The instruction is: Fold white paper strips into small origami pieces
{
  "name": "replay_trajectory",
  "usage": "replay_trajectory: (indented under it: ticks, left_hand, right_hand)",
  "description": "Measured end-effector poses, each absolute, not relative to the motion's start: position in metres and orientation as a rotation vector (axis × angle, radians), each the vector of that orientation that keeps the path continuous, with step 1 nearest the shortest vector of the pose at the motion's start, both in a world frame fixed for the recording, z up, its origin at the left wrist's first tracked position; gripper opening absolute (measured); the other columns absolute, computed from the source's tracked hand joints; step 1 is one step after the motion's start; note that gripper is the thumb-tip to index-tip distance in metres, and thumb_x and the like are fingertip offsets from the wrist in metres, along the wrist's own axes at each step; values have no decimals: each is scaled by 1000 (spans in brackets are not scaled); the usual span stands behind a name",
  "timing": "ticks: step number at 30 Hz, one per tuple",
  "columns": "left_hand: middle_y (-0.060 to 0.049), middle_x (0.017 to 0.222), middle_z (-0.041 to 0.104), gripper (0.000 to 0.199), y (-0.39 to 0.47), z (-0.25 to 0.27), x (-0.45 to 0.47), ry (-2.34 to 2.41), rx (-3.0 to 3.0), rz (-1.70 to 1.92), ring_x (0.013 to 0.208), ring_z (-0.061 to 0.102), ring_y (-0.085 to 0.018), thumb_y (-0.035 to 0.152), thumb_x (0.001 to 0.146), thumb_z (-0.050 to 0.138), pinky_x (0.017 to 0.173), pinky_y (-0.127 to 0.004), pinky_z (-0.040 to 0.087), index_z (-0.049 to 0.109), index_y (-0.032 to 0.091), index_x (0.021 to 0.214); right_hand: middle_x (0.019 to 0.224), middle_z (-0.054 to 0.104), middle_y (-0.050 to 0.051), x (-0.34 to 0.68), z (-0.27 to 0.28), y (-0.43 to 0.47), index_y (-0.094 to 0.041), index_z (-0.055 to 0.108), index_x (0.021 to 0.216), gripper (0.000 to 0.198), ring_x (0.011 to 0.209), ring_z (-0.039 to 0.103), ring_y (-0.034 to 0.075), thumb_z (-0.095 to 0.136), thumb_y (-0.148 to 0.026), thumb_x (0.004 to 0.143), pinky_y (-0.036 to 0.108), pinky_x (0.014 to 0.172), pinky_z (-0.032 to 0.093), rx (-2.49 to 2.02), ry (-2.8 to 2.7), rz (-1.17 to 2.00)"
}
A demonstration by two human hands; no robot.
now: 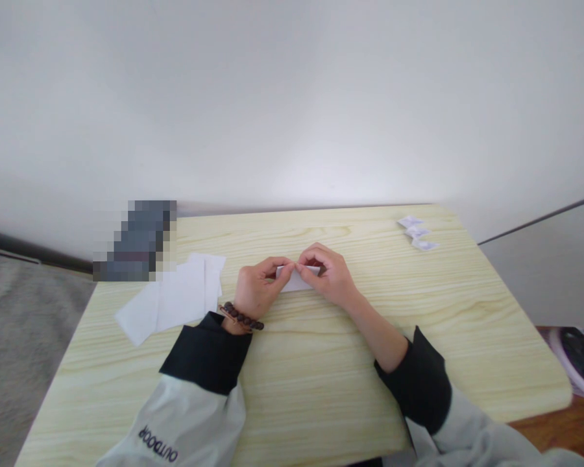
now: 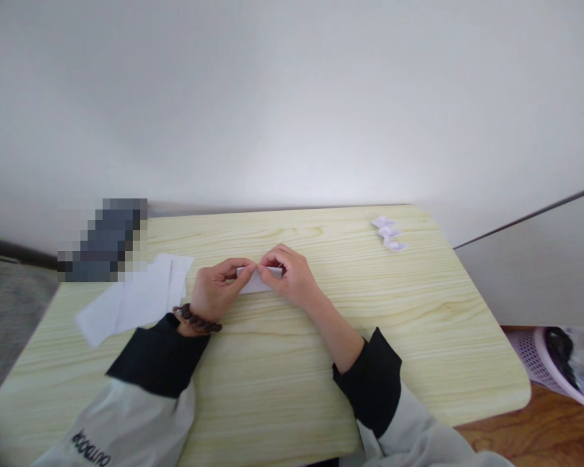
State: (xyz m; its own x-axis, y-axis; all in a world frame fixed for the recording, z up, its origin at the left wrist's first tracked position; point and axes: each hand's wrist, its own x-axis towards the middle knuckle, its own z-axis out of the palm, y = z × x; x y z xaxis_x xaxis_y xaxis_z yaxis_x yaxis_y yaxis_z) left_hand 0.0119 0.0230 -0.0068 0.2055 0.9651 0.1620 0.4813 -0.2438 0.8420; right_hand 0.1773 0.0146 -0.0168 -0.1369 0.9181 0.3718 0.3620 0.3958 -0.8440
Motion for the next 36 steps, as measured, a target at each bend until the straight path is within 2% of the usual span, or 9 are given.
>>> replay_trajectory:
  ticks: [9,17,26,30,33,36]
  left_hand:
    - [2,50,58,30,22,-7,12,1336,1698,945,43,44,-8,42,76,60,41,-19,33,72,14,80]
    - [-2,63,69,30,23,-1,11,1374,1550,951,51,55,-11,40,76,61,45,-19,39,71,13,83]
    - [-4,70,73,29,25,-2,12,1405,1522,996,62,63,-15,40,76,62,52,-20,46,72,13,84]
    - [-1,66,72,28,28,-3,8,1497,1493,1067,58,62,-14,39,76,61,48,-18,44,71,15,84]
    - [-1,68,72,26,27,-4,9,1477,1505,1065,61,63,-14,38,76,61,51,-19,46,71,15,84]
    - [-3,71,73,26,26,-6,12,1391,1518,1051,63,64,-14,37,77,61,53,-20,48,70,14,84]
  right_hand:
    - [72,55,1,183,-16,17,-19,57,73,10,65,51,11,57,-25,80,22,54,40,-1144,-1728,826]
    - [72,53,-1,203,-19,21,-18,56,72,12,56,50,8,58,-27,80,19,48,41,-1176,-1644,976]
    - [58,53,-5,211,-23,22,-17,53,76,18,44,51,7,61,-33,79,19,41,44,-1158,-1504,1255]
    - [53,54,-5,214,-21,24,-18,52,74,24,44,52,9,62,-39,78,21,42,47,-1137,-1414,1307]
    - [58,56,-3,210,-18,23,-18,55,83,27,49,54,11,62,-43,77,22,41,46,-1142,-1361,1300]
    - [62,57,-2,203,-15,20,-18,58,95,30,50,53,11,58,-44,81,20,41,39,-1190,-1496,1210]
